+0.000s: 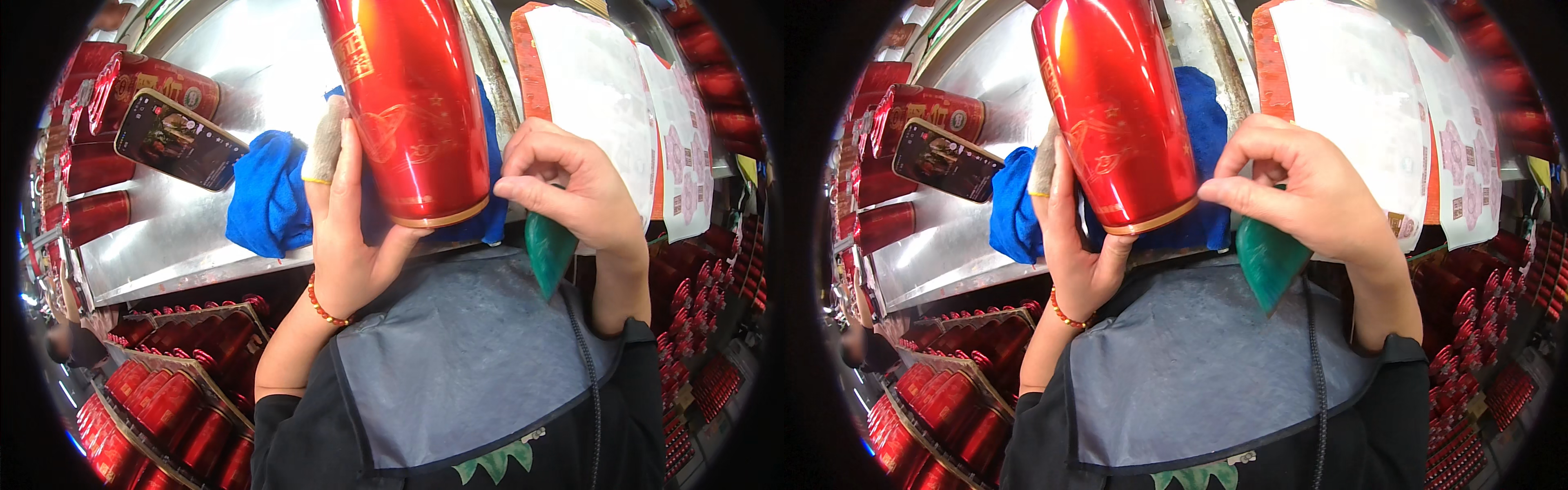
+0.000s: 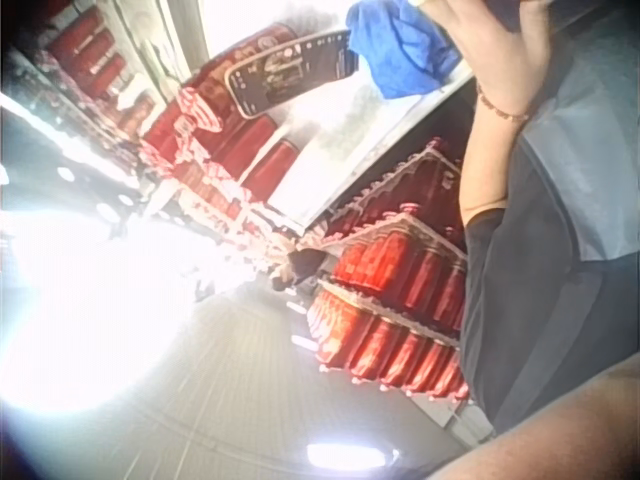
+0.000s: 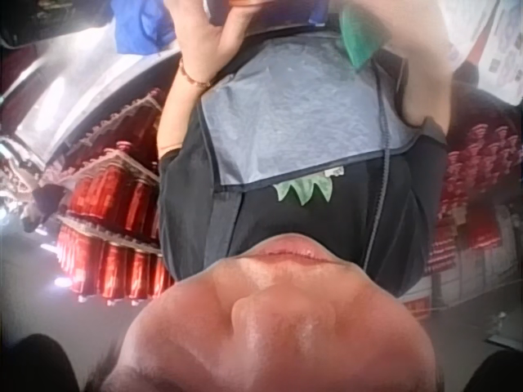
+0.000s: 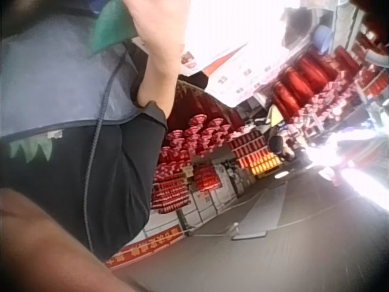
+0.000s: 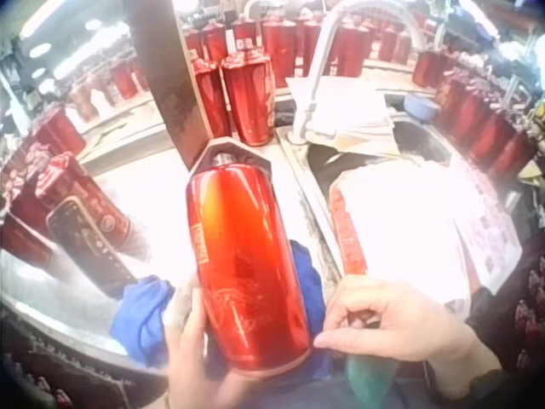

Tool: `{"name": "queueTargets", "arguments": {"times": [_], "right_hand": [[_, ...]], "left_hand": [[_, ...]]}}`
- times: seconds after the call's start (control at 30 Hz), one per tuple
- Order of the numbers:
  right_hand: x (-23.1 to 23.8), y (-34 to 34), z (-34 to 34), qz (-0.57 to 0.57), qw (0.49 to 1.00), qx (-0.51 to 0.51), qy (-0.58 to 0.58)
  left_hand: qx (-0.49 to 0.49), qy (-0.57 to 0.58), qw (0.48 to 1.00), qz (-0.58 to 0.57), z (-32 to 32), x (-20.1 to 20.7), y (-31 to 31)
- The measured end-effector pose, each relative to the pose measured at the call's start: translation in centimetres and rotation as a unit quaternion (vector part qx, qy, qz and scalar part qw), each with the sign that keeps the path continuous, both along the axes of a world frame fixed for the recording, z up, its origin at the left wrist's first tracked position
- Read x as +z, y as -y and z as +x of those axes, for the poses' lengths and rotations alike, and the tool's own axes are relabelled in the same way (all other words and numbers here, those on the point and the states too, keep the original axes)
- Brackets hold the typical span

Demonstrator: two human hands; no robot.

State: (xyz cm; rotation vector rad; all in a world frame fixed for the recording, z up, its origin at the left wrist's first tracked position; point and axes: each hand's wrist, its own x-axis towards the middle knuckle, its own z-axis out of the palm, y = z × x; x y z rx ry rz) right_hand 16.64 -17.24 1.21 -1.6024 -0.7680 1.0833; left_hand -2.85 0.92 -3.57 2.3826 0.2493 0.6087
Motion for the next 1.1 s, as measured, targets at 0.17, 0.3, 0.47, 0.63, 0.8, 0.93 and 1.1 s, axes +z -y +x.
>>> {"name": "queueTargets", "arguments": {"times": [0.17,0.3,0.47,0.63,0.8,0.93,1.1], "right_hand": [[-0.2,-0.4,-0.6,-0.008,0.998,-0.037,-0.041],[-0.6,-1.0,-1.1,0.029,0.997,-0.050,-0.043],[0.0,-1.1,-0.6,-0.011,0.996,-0.018,-0.081],[0.1,-1.1,-0.6,-0.004,0.997,-0.015,-0.079],[-0.3,-1.0,-0.5,0.010,0.997,-0.011,-0.077],[-0.4,-1.1,-0.4,0.019,0.997,-0.009,-0.074],[-0.4,-1.2,-0.4,0.011,0.997,-0.006,-0.073]], "left_hand": [[-0.081,0.004,0.962,-0.261,-0.7,0.1,-1.1],[-0.001,-0.014,0.936,-0.352,-0.2,0.8,0.6],[0.027,-0.001,0.909,-0.416,0.5,1.5,1.3],[0.027,-0.007,0.906,-0.422,0.6,2.0,1.1],[0.032,-0.017,0.896,-0.443,1.0,2.7,1.1],[0.031,-0.024,0.894,-0.446,1.1,2.9,1.0],[0.034,-0.015,0.886,-0.461,0.9,3.1,1.1]]}}
